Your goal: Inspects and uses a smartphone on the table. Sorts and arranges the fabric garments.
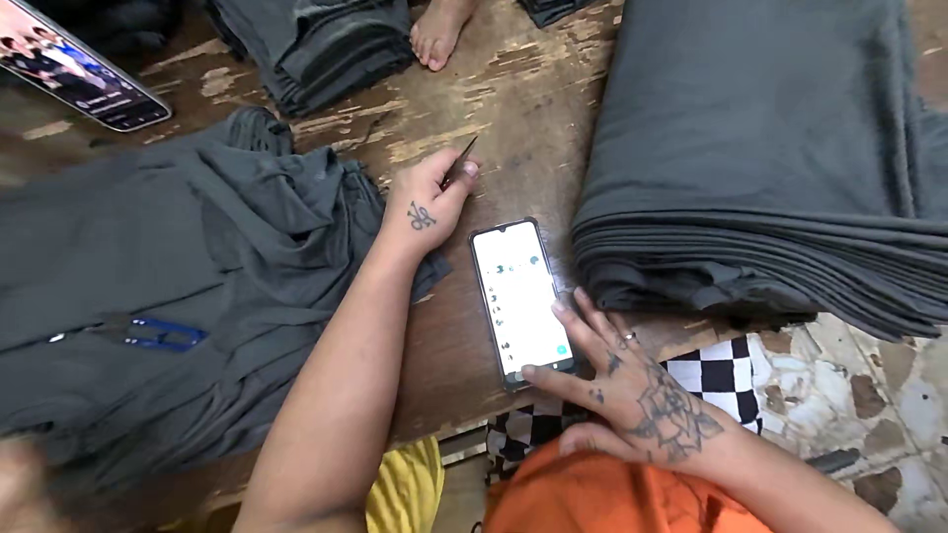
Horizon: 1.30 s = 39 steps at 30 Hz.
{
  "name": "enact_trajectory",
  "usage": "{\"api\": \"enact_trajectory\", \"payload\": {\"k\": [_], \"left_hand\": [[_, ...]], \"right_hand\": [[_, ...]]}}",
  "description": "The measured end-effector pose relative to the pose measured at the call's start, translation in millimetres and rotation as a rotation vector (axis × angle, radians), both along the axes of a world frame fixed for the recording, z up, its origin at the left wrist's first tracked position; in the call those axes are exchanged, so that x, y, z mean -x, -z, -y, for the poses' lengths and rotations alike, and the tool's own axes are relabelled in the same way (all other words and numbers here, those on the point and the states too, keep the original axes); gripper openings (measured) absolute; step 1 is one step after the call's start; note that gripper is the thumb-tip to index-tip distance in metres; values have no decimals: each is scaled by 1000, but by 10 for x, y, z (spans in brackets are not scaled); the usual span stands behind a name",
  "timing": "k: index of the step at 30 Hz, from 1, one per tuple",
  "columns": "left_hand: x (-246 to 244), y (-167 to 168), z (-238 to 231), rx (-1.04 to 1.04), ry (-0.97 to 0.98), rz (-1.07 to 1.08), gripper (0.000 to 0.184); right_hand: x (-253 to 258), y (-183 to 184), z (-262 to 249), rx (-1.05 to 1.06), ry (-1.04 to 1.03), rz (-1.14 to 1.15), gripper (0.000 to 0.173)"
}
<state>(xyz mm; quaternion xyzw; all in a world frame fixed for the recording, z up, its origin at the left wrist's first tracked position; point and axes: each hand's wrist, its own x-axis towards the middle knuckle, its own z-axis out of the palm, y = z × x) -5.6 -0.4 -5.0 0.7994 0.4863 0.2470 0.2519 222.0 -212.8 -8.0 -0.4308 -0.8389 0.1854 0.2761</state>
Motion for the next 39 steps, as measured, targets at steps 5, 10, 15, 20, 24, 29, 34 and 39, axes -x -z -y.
{"api": "enact_trajectory", "payload": {"k": [5, 10, 15, 20, 24, 29, 34, 39], "left_hand": [[-4, -2, 1, 0, -9, 4, 34], [0, -9, 4, -3, 1, -2, 36], [-5, -12, 3, 4, -2, -18, 36], [-8, -18, 8, 4, -8, -16, 34], [-11, -10, 10, -1, -11, -4, 34], [-1, 7, -6, -1, -14, -10, 35], [-9, -1, 3, 4, -19, -9, 36], [19, -15, 4, 1, 1, 4, 36]], "right_hand": [[-149, 35, -24, 22, 16, -52, 58], [-168, 59, -32, -5, -18, -74, 56], [-161, 57, -23, -1, -22, -65, 54], [-136, 51, -26, -9, -37, -13, 51], [-130, 45, -26, -10, -40, 6, 50], [-95, -14, -60, 24, -34, -5, 58], [116, -126, -404, 263, 58, -105, 81], [333, -138, -683, 411, 157, -70, 89]]}}
